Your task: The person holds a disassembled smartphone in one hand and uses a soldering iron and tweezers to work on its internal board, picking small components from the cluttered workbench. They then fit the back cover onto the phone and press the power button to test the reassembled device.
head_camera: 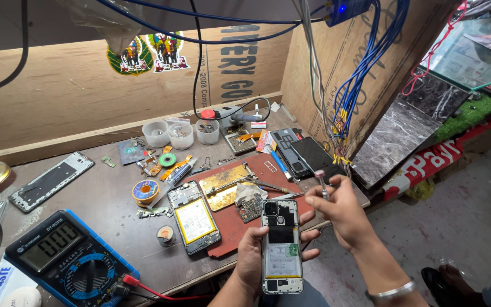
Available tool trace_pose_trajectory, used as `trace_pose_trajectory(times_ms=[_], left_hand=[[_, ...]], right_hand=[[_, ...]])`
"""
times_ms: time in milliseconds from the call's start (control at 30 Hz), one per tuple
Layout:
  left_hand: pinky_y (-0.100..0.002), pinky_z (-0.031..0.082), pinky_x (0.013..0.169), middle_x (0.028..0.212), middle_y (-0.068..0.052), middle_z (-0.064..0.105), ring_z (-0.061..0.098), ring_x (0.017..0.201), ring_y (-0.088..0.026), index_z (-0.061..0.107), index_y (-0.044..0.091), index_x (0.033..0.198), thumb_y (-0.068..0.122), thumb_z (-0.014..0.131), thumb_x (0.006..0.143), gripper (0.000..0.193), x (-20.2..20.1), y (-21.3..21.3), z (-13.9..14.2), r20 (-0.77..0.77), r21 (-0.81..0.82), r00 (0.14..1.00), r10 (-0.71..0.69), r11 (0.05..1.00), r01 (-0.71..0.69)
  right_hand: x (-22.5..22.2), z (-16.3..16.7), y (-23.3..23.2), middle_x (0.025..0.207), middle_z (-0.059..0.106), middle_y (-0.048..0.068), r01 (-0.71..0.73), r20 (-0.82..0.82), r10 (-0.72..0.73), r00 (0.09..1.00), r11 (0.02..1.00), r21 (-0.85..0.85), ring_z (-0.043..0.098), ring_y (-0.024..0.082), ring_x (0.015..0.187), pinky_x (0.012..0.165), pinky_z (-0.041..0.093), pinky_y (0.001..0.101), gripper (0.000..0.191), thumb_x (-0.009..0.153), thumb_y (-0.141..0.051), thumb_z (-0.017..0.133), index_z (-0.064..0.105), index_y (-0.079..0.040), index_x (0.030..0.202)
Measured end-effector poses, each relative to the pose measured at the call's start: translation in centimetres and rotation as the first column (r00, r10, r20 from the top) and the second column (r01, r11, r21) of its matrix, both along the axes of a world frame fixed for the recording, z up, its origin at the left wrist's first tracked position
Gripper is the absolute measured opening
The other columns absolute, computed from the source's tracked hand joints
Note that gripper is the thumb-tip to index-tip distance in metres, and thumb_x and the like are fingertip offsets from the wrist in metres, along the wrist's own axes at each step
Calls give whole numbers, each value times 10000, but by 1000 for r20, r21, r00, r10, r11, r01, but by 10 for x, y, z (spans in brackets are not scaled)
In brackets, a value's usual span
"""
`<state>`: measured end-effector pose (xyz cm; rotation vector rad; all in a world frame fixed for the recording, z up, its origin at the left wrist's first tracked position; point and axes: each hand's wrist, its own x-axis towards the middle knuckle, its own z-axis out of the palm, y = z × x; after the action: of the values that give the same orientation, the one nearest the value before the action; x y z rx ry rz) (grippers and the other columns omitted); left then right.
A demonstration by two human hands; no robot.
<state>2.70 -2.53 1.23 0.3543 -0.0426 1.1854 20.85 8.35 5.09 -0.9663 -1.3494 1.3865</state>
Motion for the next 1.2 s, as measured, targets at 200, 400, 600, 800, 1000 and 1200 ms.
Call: trace_pose_trajectory(times_ms=[200, 400, 600, 800, 1000, 1200], left_hand=[[-615, 503, 1088, 1404, -200, 595, 620, 1304, -385, 494, -44, 1440, 363, 416, 916, 668, -1, -1, -6, -45, -106, 999, -14, 994, 9], [-606, 568, 913, 1285, -174, 670, 676, 1155, -320, 580, 74, 1421, 464, 348, 1005, 615, -1, 2, -13, -134, -142, 988, 78, 985, -97], [-458, 602, 974, 1270, -188, 668, 685, 1127, -298, 544, 62, 1510, 401, 326, 1093, 580, -3, 11, -24, -161, -193, 982, 101, 972, -131], [-490, 624, 914, 1255, -160, 666, 682, 1119, -290, 553, 80, 1433, 396, 325, 1062, 538, -3, 6, -12, -239, -141, 965, 103, 980, -140], [-522, 628, 847, 1226, -129, 690, 712, 1077, -274, 522, 121, 1406, 387, 297, 999, 535, -1, 2, 1, -253, -162, 963, 93, 977, -137], [-476, 631, 840, 1162, -154, 674, 705, 986, -280, 544, 31, 1380, 434, 296, 1072, 564, 1, 4, -12, -201, -79, 977, 76, 993, -93]], right_hand=[[-9, 13, -40, 933, 657, 125, -33, -16, 35, 999, 994, 100, 697, 114, 765, 605, 601, 250, 562, 799, 10, 726, 282, -83, 1131], [-35, 6, -52, 944, 705, 104, -142, 139, 112, 984, 962, 232, 462, 20, 619, 520, 413, 173, 548, 815, -7, 801, 342, -91, 1103], [-44, 0, -41, 970, 719, 89, -203, 224, 139, 965, 935, 292, 516, 4, 658, 569, 459, 167, 501, 846, -25, 782, 350, -87, 1091], [-43, -5, -37, 994, 717, 86, -241, 221, 170, 960, 905, 351, 590, 2, 758, 649, 518, 168, 492, 870, -19, 767, 343, -88, 1109], [-41, -6, -37, 967, 722, 82, -224, 235, 163, 958, 938, 265, 536, 7, 684, 596, 480, 164, 505, 847, -13, 774, 343, -91, 1098], [-39, 1, -36, 994, 693, 78, -271, 256, 184, 949, 891, 363, 689, 63, 901, 724, 577, 219, 458, 868, -19, 775, 386, -73, 1104]])
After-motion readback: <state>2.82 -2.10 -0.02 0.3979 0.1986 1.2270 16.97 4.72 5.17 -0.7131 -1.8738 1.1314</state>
